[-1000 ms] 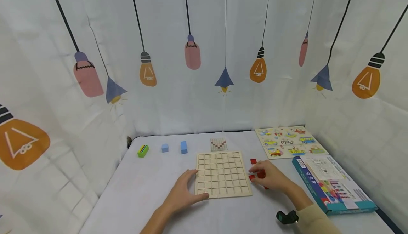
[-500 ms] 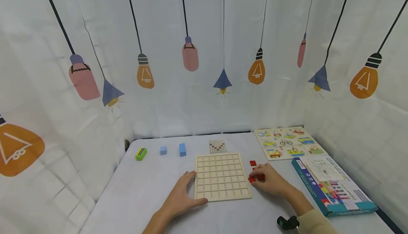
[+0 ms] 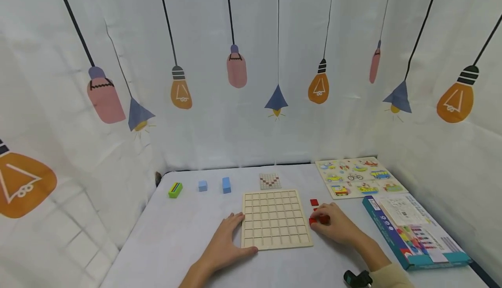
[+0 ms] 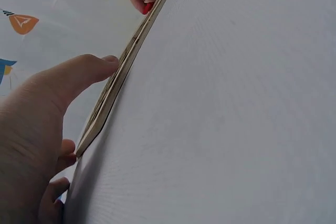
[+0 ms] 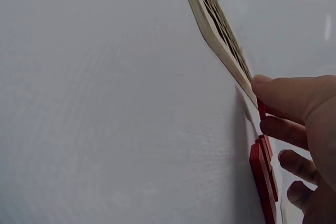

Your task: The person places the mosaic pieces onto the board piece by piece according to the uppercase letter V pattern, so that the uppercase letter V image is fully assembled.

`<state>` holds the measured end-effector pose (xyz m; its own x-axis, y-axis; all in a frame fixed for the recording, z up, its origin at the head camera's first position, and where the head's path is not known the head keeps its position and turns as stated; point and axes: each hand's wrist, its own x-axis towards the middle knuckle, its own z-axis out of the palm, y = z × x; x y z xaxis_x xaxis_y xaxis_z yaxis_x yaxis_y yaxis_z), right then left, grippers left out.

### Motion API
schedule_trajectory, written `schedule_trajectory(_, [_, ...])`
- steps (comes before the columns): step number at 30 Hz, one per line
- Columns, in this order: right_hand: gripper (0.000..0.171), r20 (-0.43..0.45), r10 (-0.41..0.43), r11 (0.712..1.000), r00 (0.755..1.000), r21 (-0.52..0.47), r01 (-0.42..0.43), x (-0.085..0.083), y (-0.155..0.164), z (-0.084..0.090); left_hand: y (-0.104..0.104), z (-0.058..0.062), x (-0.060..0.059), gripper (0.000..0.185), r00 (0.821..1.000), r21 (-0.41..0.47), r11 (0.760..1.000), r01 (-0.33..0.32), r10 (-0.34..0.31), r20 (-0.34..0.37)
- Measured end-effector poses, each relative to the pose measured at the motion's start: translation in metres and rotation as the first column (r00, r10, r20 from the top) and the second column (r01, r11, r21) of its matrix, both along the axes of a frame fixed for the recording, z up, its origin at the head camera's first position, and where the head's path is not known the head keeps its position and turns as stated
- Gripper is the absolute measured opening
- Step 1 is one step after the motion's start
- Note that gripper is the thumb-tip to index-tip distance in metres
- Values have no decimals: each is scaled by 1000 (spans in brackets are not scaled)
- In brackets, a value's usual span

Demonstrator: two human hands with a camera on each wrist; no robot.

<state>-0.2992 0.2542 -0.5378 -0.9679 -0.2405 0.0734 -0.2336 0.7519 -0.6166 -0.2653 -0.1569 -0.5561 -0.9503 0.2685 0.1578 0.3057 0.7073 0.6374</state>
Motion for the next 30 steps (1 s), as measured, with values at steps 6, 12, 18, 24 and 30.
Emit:
schedule_trajectory(6, [20,33,-56,998,998,-36,57,4,-1,4,2,-1,1,117,1000,-13,1000,4,-4,6])
schedule_trajectory(12, [21,-26,-27,999,999,-43,26,2,-7,8,2,2,0,115,1000,-16,1000,-3,4,31])
schedule_trajectory(18, [20,-51,2,997,999,-79,-6,2,-19,12,-2,4,-1,111,997,11,1000,-6,5,72])
schedule_trajectory(24, [16,-81,42,993,996,-102,-50,2,-34,18,-4,7,-1,111,994,44,999,1,-6,108])
schedule_trajectory(30, [15,-114,98,988,989,-109,-110,3,-51,21,-5,11,-2,111,988,63,998,19,-28,150])
